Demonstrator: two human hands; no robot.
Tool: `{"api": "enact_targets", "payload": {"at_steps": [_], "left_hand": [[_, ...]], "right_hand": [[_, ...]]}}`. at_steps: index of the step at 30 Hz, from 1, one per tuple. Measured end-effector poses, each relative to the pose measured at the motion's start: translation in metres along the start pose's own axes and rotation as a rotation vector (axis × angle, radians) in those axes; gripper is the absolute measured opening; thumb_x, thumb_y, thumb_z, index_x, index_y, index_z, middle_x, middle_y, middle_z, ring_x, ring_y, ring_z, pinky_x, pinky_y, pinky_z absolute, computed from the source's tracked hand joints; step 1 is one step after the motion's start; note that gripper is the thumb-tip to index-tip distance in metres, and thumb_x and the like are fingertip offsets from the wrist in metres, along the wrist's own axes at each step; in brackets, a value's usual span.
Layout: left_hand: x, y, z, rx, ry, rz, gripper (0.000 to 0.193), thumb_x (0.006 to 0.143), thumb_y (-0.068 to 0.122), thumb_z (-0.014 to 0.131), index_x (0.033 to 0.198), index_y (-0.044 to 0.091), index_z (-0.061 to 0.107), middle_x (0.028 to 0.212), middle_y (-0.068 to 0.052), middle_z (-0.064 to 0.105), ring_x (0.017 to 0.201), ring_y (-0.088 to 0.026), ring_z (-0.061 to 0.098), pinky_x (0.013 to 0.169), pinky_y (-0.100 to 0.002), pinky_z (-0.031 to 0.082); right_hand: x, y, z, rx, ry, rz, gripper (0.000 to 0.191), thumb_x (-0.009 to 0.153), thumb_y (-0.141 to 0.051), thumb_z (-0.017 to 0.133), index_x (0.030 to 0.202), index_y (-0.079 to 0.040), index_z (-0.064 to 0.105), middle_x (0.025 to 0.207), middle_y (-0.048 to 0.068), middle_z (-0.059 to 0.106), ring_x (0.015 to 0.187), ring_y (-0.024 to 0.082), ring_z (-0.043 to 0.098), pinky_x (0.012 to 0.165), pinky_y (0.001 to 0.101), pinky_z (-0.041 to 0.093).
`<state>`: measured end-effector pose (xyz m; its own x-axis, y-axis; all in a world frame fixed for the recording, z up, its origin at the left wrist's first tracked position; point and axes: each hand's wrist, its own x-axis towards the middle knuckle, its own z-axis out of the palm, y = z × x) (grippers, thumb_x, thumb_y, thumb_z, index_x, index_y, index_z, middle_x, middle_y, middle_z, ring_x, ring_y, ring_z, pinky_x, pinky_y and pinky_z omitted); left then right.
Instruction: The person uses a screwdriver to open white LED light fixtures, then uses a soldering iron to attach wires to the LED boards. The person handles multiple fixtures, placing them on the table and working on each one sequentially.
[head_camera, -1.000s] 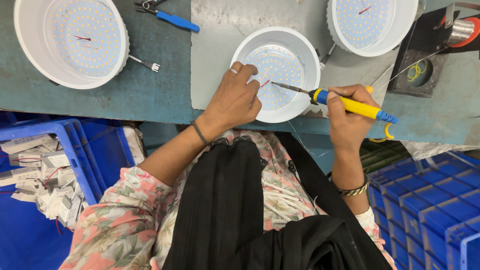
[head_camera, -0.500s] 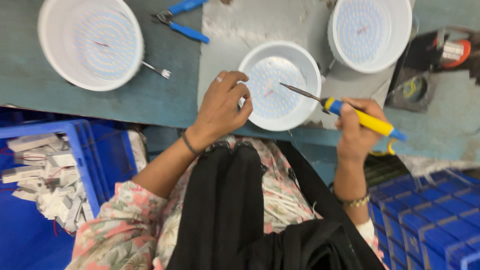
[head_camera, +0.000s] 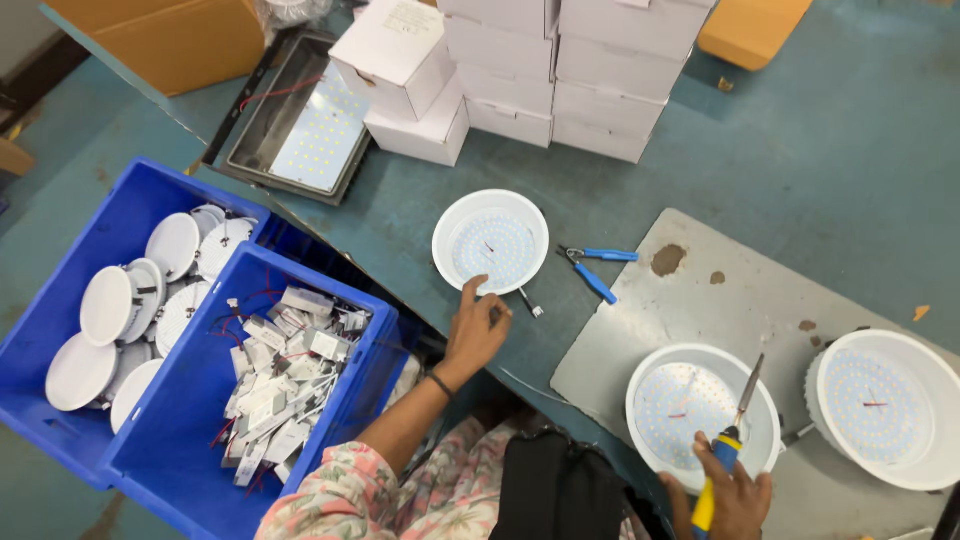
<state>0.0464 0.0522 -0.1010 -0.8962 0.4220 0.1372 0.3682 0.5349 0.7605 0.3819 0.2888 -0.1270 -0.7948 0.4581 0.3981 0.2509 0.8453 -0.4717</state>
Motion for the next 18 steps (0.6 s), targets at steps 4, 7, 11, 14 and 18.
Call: {"api": "enact_targets", "payload": {"at_steps": [4, 7, 11, 14, 18], "left_hand": [[0.005, -0.012, 0.0, 0.038, -0.001, 0.069, 0.009, 0.082, 0.012, 0.074, 0.082, 0.004, 0.07, 0.124, -0.015, 0.062, 0.078, -0.033, 0.069, 0.071, -0.043, 0.054], [0.007, -0.009, 0.0, -0.002, 0.066, 0.081, 0.006, 0.082, 0.01, 0.074, 0.08, 0.004, 0.074, 0.108, -0.013, 0.067, 0.079, -0.032, 0.068, 0.069, -0.04, 0.054], [0.01, -0.003, -0.018, -0.105, 0.181, 0.143, 0.005, 0.079, 0.007, 0.077, 0.081, 0.002, 0.076, 0.097, -0.014, 0.066, 0.082, -0.029, 0.068, 0.066, -0.036, 0.053], [0.009, 0.006, -0.039, -0.171, 0.229, 0.145, 0.004, 0.08, 0.005, 0.077, 0.082, 0.002, 0.076, 0.093, -0.012, 0.068, 0.08, -0.025, 0.069, 0.064, -0.033, 0.053], [-0.009, 0.029, -0.061, -0.211, 0.19, 0.166, 0.007, 0.081, 0.003, 0.079, 0.086, -0.001, 0.075, 0.094, -0.011, 0.068, 0.079, -0.023, 0.07, 0.067, -0.031, 0.054]], "right_hand": [[0.004, -0.01, 0.007, -0.104, 0.006, 0.05, 0.059, 0.074, -0.027, 0.084, 0.127, -0.018, 0.06, 0.129, 0.006, 0.071, 0.115, 0.031, 0.068, 0.107, 0.058, 0.034], [0.014, -0.014, 0.006, 0.007, 0.068, 0.02, 0.08, 0.063, -0.038, 0.085, 0.132, -0.014, 0.052, 0.133, 0.008, 0.066, 0.117, 0.031, 0.063, 0.115, 0.0675, 0.026], [0.009, -0.016, -0.004, -0.156, -0.126, -0.024, 0.084, 0.052, -0.039, 0.09, 0.125, -0.018, 0.054, 0.132, 0.004, 0.066, 0.121, 0.033, 0.059, 0.112, 0.0781, 0.017], [0.006, -0.013, -0.007, -0.156, -0.128, -0.05, 0.077, 0.058, -0.03, 0.087, 0.127, -0.021, 0.054, 0.135, 0.002, 0.064, 0.122, 0.034, 0.058, 0.116, 0.077, 0.02], [0.035, 0.0, 0.003, -0.158, -0.058, 0.007, 0.072, 0.06, -0.017, 0.084, 0.126, -0.015, 0.054, 0.142, 0.013, 0.062, 0.124, 0.041, 0.055, 0.115, 0.076, 0.019]]}}
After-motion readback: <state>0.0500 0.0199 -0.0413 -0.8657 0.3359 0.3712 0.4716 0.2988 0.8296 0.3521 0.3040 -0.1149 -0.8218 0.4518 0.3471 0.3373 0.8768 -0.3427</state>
